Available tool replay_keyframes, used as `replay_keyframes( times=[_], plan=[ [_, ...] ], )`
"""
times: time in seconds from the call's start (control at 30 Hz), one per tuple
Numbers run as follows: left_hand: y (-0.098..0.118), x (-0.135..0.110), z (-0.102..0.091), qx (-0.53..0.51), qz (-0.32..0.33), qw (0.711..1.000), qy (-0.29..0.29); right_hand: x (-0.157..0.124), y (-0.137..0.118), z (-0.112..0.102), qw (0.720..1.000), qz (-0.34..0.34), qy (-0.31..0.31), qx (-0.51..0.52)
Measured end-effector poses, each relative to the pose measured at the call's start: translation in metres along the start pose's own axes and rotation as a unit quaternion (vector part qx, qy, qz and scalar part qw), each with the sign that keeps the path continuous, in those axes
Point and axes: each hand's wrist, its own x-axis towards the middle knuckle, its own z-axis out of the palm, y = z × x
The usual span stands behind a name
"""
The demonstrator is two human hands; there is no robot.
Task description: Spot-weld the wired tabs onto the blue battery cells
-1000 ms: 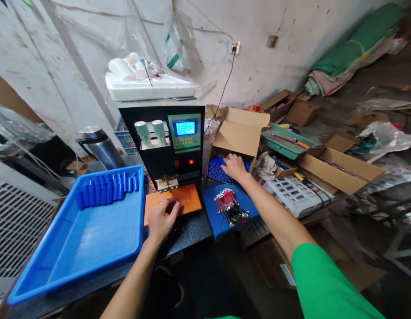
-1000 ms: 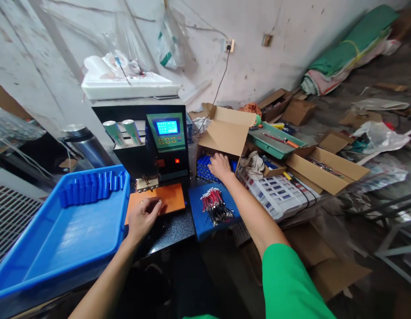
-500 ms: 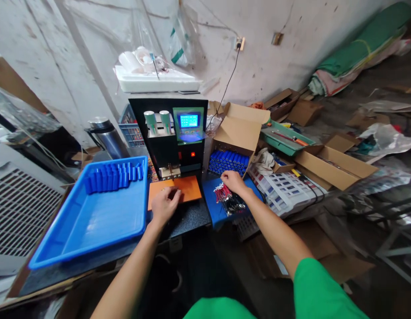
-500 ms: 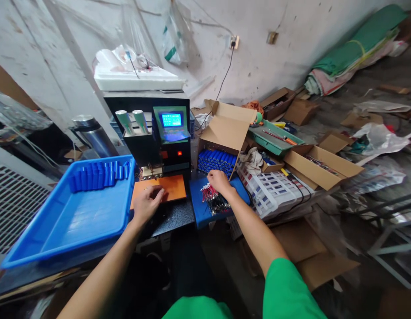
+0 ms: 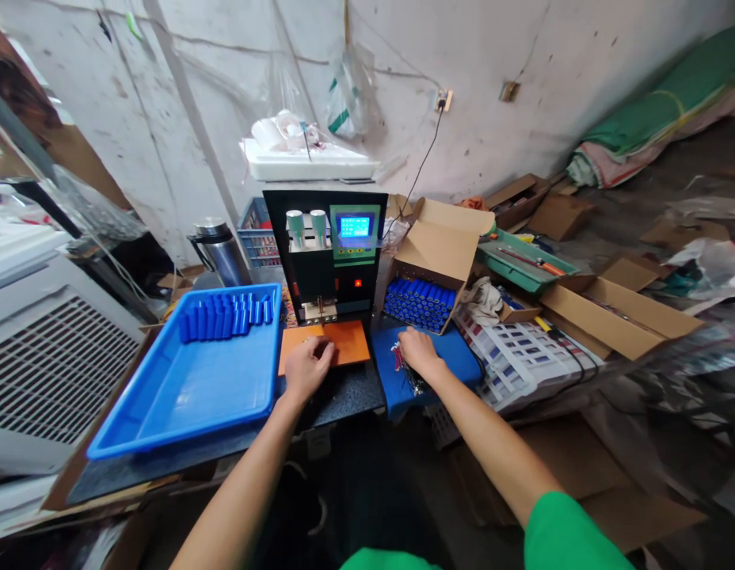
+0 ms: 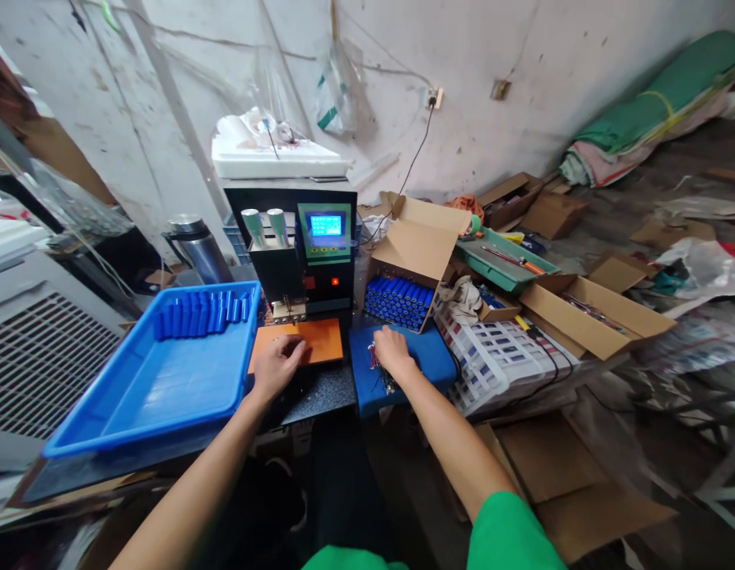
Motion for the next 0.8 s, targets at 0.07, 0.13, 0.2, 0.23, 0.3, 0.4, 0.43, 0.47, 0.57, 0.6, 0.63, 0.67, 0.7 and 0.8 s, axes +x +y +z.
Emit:
replay_keyframes(
  times=[0.07, 0.13, 0.2, 0.23, 0.3, 0.4, 0.43, 0.47, 0.57, 0.6, 0.63, 0.67, 0.7, 0.8],
  plan=[
    [0.001, 0.0, -0.001, -0.002, 0.001, 1.0, 0.002, -0.001, 0.002, 0.003, 1.0, 0.003, 0.02, 0.014],
    [0.001, 0.0, -0.001, 0.0, -0.001, 1.0, 0.002, 0.001, 0.006, 0.008, 0.997, 0.007, 0.054, 0.056],
    [0.0, 0.0, -0.001, 0.003, -0.001, 1.0, 0.002, 0.005, 0.011, 0.013, 0.986, 0.008, 0.099, 0.136],
    [0.0, 0.0, 0.0, 0.004, 0.001, 1.0, 0.002, 0.008, 0.014, 0.015, 0.974, 0.009, 0.122, 0.193],
    [-0.002, 0.001, 0.001, 0.005, 0.004, 1.0, 0.003, 0.015, 0.021, 0.017, 0.931, 0.013, 0.164, 0.325],
    [-0.003, 0.001, 0.004, 0.005, -0.004, 1.0, -0.002, 0.024, 0.033, 0.015, 0.84, 0.03, 0.205, 0.502],
    [-0.004, 0.001, 0.005, 0.004, -0.007, 1.0, -0.002, 0.026, 0.036, 0.014, 0.81, 0.039, 0.212, 0.545],
    [-0.004, 0.001, 0.005, 0.004, -0.008, 1.0, -0.002, 0.028, 0.04, 0.013, 0.782, 0.052, 0.215, 0.583],
    [-0.004, 0.002, 0.007, 0.006, -0.008, 1.0, 0.001, 0.03, 0.046, 0.008, 0.705, 0.092, 0.211, 0.671],
    [-0.004, 0.002, 0.007, 0.007, -0.008, 1.0, 0.001, 0.03, 0.047, 0.006, 0.683, 0.099, 0.212, 0.692],
    [-0.004, 0.003, 0.006, 0.008, -0.009, 1.0, 0.0, 0.029, 0.046, 0.003, 0.665, 0.101, 0.214, 0.708],
    [-0.003, 0.003, 0.006, 0.007, -0.009, 1.0, -0.001, 0.028, 0.043, 0.001, 0.652, 0.098, 0.218, 0.719],
    [-0.002, 0.003, 0.004, 0.001, -0.009, 1.0, -0.003, 0.027, 0.039, -0.002, 0.644, 0.091, 0.222, 0.726],
    [0.007, 0.0, -0.003, -0.07, -0.017, 0.997, -0.009, 0.019, 0.017, -0.01, 0.637, 0.068, 0.231, 0.732]
  ],
)
